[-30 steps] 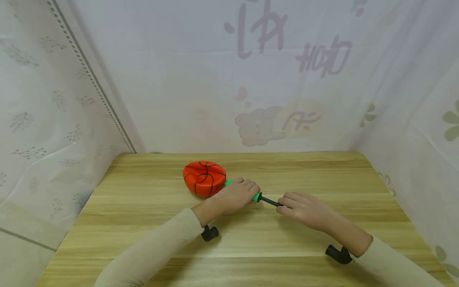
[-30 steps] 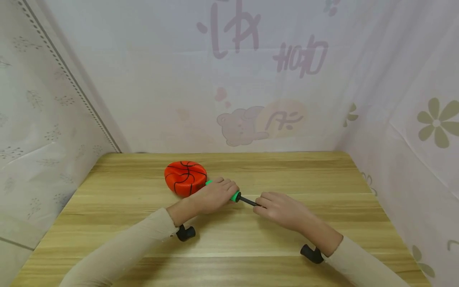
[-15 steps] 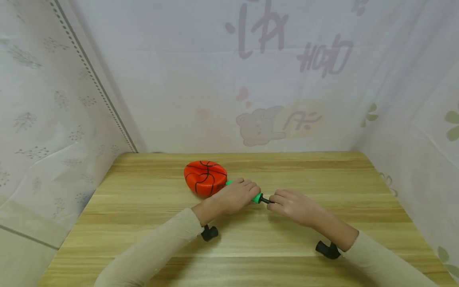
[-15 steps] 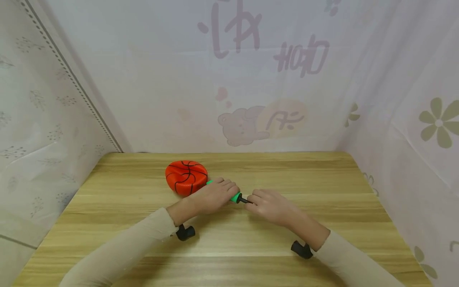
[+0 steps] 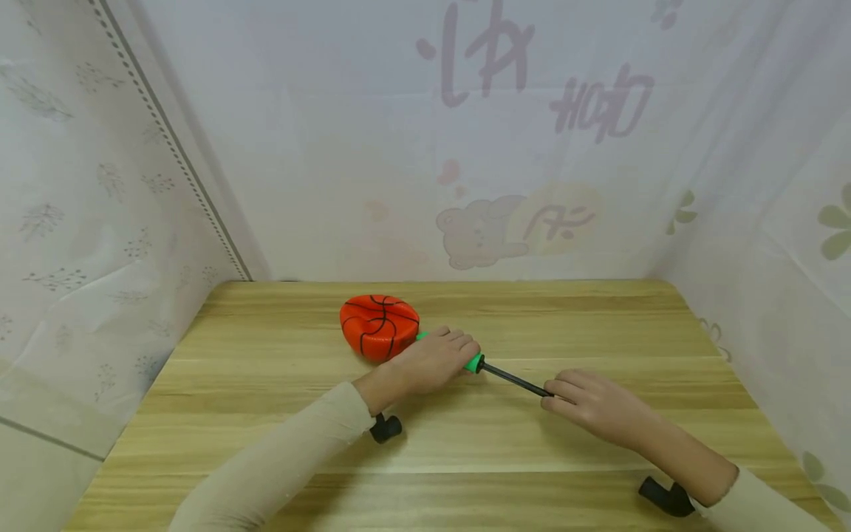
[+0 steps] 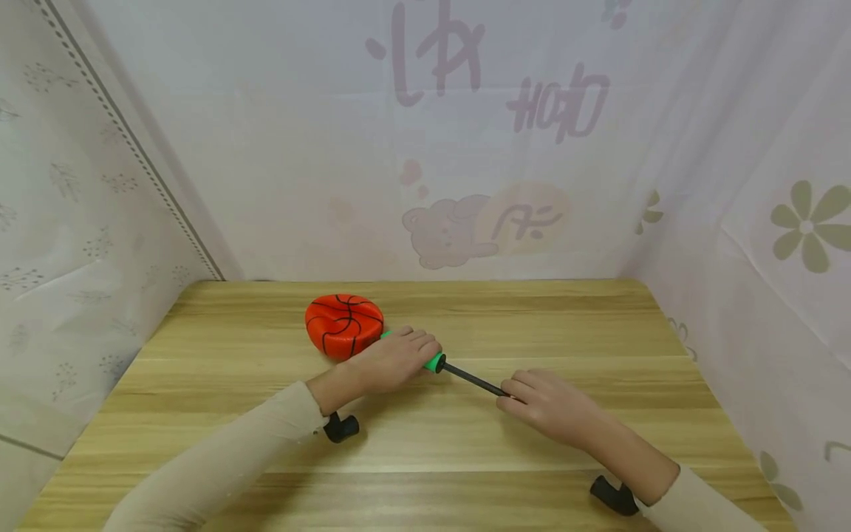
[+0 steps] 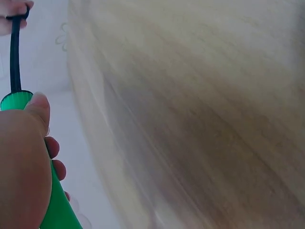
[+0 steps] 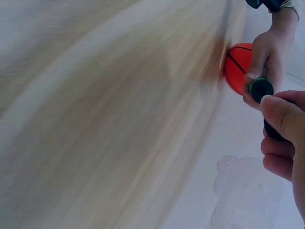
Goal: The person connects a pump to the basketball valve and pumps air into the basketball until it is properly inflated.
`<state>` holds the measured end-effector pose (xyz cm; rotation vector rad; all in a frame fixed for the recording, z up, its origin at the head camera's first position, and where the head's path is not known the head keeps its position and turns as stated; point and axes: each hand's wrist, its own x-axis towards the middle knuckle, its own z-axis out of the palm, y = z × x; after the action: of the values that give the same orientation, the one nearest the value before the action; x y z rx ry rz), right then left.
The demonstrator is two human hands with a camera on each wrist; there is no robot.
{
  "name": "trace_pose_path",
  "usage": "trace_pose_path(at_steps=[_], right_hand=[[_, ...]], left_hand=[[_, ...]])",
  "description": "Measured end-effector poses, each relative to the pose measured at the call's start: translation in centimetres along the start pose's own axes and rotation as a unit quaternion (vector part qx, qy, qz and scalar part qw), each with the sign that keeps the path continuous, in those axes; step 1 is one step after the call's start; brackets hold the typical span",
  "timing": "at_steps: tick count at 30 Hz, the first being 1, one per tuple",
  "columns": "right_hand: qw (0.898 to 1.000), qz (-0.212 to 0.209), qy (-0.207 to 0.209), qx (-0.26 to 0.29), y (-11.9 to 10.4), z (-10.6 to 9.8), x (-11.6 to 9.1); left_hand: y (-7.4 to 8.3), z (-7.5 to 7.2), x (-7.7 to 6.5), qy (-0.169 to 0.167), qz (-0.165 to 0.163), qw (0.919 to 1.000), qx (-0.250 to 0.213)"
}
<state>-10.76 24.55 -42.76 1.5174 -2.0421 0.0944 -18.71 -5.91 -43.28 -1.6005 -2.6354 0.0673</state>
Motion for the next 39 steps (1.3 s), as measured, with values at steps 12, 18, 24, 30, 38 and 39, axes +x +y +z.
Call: trace_pose_path(at_steps=[12,18,24,30,38,39], right_hand=[[1.0,-0.008,0.003,0.0,0.3,0.5,0.6],[1.0,-0.015,-0.019,0.001,0.9,1.5,2.3],[0.999,-0.027,-0.02,0.009,1.5,2.8,4.2],[0.999,-0.029,-0.01,0.012,2.0,3.9,5.4],[0.999,-0.029,0.012,0.018,1.9,3.5,5.2],[0.999,-0.029,0.013,0.02,1.8,3.3,4.9]], left_hand=[[0.1,0.0,0.1,-0.008,-0.01,0.9998,0.015],[0.3,0.0,0.2,-0.004,-0.015,0.9992,0.037],[0.6,0.0,0.3,-0.004,-0.019,0.9987,0.047],[0.4,-0.1,0.2,0.005,-0.015,0.9985,0.052],[0.0,-0.4,0.0,0.005,-0.004,0.9995,0.032],[0.0,-0.5,0.0,0.003,-0.005,0.9996,0.029]])
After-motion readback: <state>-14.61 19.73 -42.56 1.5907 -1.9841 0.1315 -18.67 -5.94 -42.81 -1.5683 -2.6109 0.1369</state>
